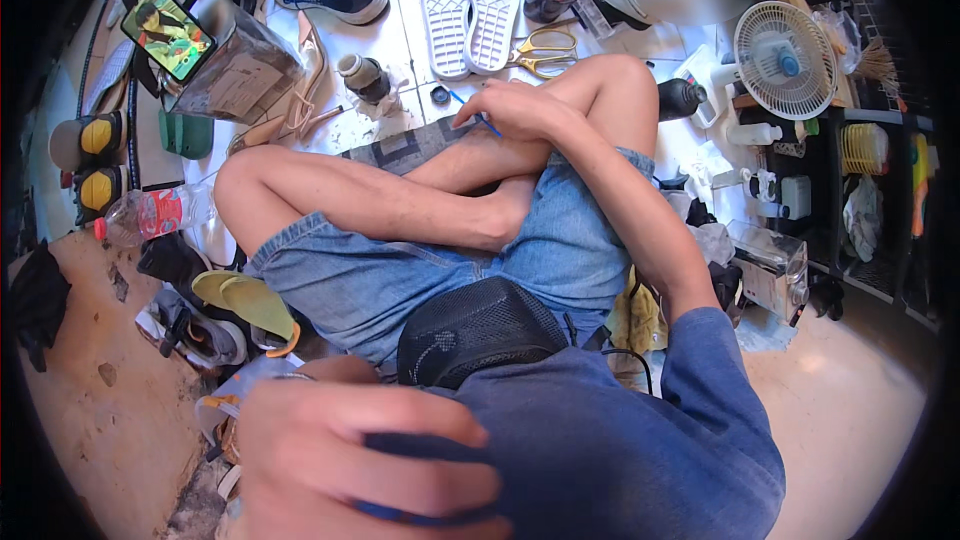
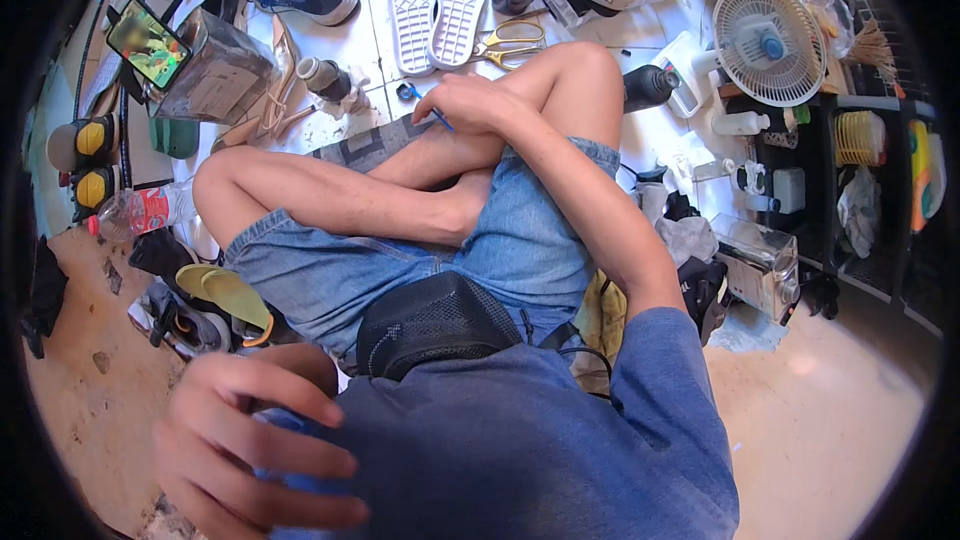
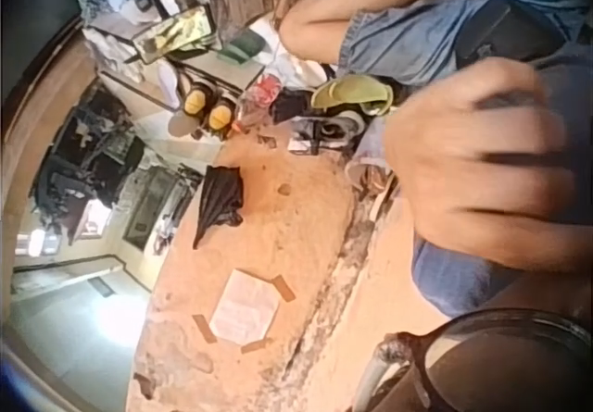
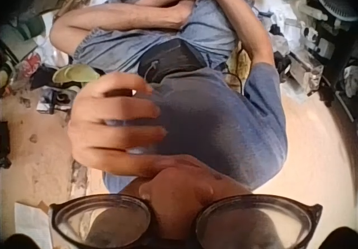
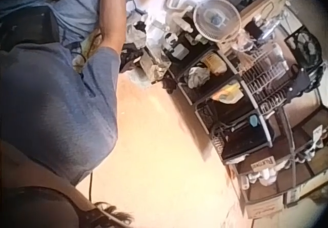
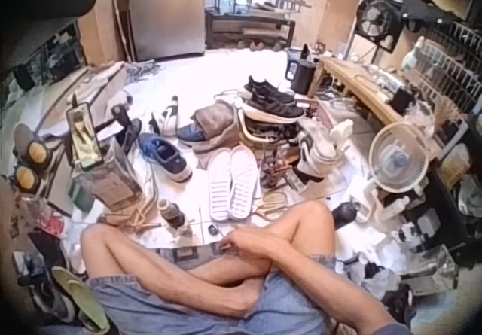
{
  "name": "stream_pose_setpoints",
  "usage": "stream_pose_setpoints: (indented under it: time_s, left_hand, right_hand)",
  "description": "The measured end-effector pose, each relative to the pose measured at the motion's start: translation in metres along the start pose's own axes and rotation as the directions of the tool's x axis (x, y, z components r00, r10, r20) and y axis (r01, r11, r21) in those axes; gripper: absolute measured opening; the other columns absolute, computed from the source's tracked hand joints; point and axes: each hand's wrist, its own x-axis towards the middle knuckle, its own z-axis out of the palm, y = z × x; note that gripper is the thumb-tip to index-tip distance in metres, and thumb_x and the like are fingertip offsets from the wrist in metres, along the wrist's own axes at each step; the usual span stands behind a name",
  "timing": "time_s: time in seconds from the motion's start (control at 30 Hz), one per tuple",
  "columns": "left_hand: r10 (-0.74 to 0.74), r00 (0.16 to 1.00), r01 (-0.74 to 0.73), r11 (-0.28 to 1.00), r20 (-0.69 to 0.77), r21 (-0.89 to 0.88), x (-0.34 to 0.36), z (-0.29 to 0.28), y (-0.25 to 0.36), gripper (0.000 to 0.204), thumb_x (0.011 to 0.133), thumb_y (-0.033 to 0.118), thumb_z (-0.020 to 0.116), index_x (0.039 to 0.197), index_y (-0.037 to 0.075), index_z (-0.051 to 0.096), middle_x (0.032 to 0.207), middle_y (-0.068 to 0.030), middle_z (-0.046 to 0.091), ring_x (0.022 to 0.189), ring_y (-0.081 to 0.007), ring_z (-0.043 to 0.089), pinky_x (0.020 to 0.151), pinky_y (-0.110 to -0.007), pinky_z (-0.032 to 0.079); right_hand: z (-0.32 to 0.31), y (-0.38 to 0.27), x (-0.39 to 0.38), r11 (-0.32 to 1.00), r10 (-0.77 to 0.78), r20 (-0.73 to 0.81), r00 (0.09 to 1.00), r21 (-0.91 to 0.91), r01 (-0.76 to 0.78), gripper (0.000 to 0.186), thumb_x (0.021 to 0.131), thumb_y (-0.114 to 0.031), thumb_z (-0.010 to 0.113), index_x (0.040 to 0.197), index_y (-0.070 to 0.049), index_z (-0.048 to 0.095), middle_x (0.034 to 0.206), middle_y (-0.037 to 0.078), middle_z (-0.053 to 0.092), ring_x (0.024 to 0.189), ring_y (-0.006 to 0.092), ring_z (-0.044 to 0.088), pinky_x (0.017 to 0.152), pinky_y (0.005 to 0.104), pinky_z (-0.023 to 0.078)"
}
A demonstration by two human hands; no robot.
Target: Applying glue to a shoe sole using a brush in a workshop environment.
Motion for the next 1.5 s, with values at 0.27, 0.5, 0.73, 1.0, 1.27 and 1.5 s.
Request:
stream_pose_setpoints:
  time_s: [0.27,0.5,0.73,1.0,1.27,1.5]
  left_hand:
    - [-0.134,0.656,0.174,0.984,-0.743,-0.024,-0.079,-0.097,-0.111,0.031,0.087,0.008,0.047,0.115,0.002,0.06,0.096,-0.012,0.058,0.082,-0.0203,0.057,0.077,-0.041,0.049]
    - [-0.416,0.223,0.475,0.836,-0.882,-0.274,-0.164,-0.121,-0.248,0.036,0.078,-0.008,0.043,0.107,0.001,0.063,0.092,-0.0086,0.064,0.076,-0.015,0.061,0.068,-0.026,0.051]
    - [-0.433,0.369,0.549,0.816,-0.822,-0.183,-0.146,-0.111,-0.264,0.05,0.073,-0.008,0.048,0.12,0.005,0.058,0.118,-0.0053,0.061,0.103,-0.0137,0.056,0.081,-0.025,0.049]
    - [-0.497,0.512,0.709,0.705,-0.701,0.018,-0.127,-0.089,-0.256,0.07,0.072,0.023,0.078,0.136,0.014,0.05,0.131,-0.0089,0.056,0.119,-0.0244,0.05,0.098,-0.039,0.042]
    - [-0.459,0.517,0.727,0.681,-0.722,0.087,-0.128,-0.086,-0.282,0.065,0.077,0.032,0.082,0.13,0.006,0.055,0.126,-0.0112,0.058,0.116,-0.0242,0.056,0.094,-0.035,0.046]
    - [-0.506,0.521,0.729,0.682,-0.688,0.05,-0.127,-0.082,-0.279,0.045,0.082,0.027,0.077,0.118,0.004,0.061,0.112,-0.0151,0.065,0.103,-0.0265,0.064,0.092,-0.036,0.048]
  right_hand:
    - [0.01,0.024,0.028,0.973,-0.087,0.015,0.996,-0.213,0.088,0.044,0.082,-0.001,0.055,0.115,-0.023,0.073,0.105,0.017,0.071,0.098,0.0358,0.067,0.082,0.0462,0.055]
    - [0.012,-0.004,0.042,0.936,0.004,-0.397,0.918,-0.322,-0.143,0.024,0.081,-0.011,0.064,0.103,-0.016,0.074,0.122,0.008,0.059,0.117,0.0271,0.052,0.09,0.0484,0.046]
    - [0.054,0.004,0.065,0.981,0.047,-0.352,0.935,-0.16,-0.11,0.021,0.082,-0.013,0.062,0.102,-0.008,0.065,0.099,0.016,0.061,0.086,0.0357,0.066,0.071,0.0483,0.053]
    - [0.062,0.014,0.081,0.99,0.038,-0.353,0.935,-0.115,-0.084,0.014,0.09,-0.008,0.047,0.096,-0.001,0.058,0.094,0.024,0.058,0.082,0.0436,0.065,0.069,0.0529,0.053]
    - [0.058,0.007,0.076,0.994,0.091,-0.433,0.897,-0.019,-0.11,0.013,0.089,-0.002,0.047,0.101,0.0,0.051,0.095,0.026,0.059,0.078,0.0476,0.064,0.067,0.0555,0.052]
    - [0.066,0.013,0.074,0.996,0.067,-0.395,0.916,-0.021,-0.083,0.013,0.09,-0.005,0.045,0.091,0.003,0.056,0.09,0.027,0.061,0.084,0.046,0.063,0.072,0.054,0.051]
